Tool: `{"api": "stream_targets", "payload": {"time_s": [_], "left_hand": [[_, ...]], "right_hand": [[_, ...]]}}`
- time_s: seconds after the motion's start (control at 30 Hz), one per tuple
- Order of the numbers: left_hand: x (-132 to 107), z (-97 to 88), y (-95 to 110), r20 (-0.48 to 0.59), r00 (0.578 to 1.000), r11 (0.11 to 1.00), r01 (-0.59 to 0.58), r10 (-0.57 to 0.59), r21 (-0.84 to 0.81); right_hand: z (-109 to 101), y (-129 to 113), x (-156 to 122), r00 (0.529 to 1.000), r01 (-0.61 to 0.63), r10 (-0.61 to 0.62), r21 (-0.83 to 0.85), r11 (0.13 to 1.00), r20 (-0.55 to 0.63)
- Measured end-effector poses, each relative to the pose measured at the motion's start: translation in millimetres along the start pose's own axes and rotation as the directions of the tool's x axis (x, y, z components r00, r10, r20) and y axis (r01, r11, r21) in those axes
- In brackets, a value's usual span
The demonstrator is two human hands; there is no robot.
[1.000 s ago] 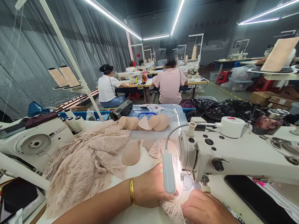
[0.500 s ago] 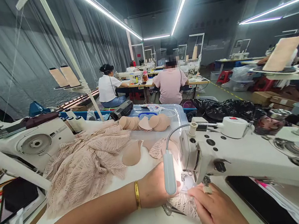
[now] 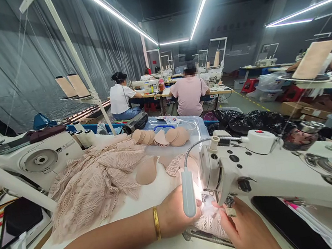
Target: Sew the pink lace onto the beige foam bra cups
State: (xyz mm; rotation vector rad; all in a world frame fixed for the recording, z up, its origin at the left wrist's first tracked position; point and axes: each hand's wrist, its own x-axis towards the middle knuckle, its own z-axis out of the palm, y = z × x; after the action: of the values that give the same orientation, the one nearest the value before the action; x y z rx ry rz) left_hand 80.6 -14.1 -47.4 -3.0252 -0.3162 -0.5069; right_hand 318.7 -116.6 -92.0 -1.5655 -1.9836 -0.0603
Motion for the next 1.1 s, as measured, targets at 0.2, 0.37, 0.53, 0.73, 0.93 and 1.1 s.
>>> {"api": "stream_targets", "payload": {"time_s": [0.2,0.37,0.53,0.73,0.93,1.1], "left_hand": [[-4.6,-19.4,-3.9,0.107,0.991,0.996,-0.086,0.085,0.010],[-8.6,-28.9,-5.0,0.239,0.969,0.996,0.077,-0.067,-0.034],[-3.8,-32.4,-0.4,0.331,0.934,0.960,0.208,-0.137,-0.187],[-6.9,-54.2,-1.7,0.381,0.922,0.952,0.050,0.072,-0.301],[-13.2,-55.9,2.1,0.435,0.901,0.989,0.071,-0.009,-0.127],[-15.8,-36.0,1.8,0.294,0.955,0.998,0.042,-0.026,-0.049]], "right_hand": [[-18.6,-5.9,6.5,0.985,0.172,-0.171,-0.094,0.981,0.022],[-26.3,-29.0,10.6,0.952,0.284,-0.288,-0.055,0.957,-0.104],[-24.0,-50.7,14.3,0.867,0.474,-0.482,-0.091,0.876,-0.123],[-5.8,-28.8,6.0,0.897,0.430,-0.442,-0.206,0.879,-0.016],[2.6,-2.7,-1.4,0.954,0.296,-0.294,-0.325,0.898,0.056],[8.3,-5.9,-6.2,0.968,0.251,-0.241,-0.201,0.947,0.074]]}}
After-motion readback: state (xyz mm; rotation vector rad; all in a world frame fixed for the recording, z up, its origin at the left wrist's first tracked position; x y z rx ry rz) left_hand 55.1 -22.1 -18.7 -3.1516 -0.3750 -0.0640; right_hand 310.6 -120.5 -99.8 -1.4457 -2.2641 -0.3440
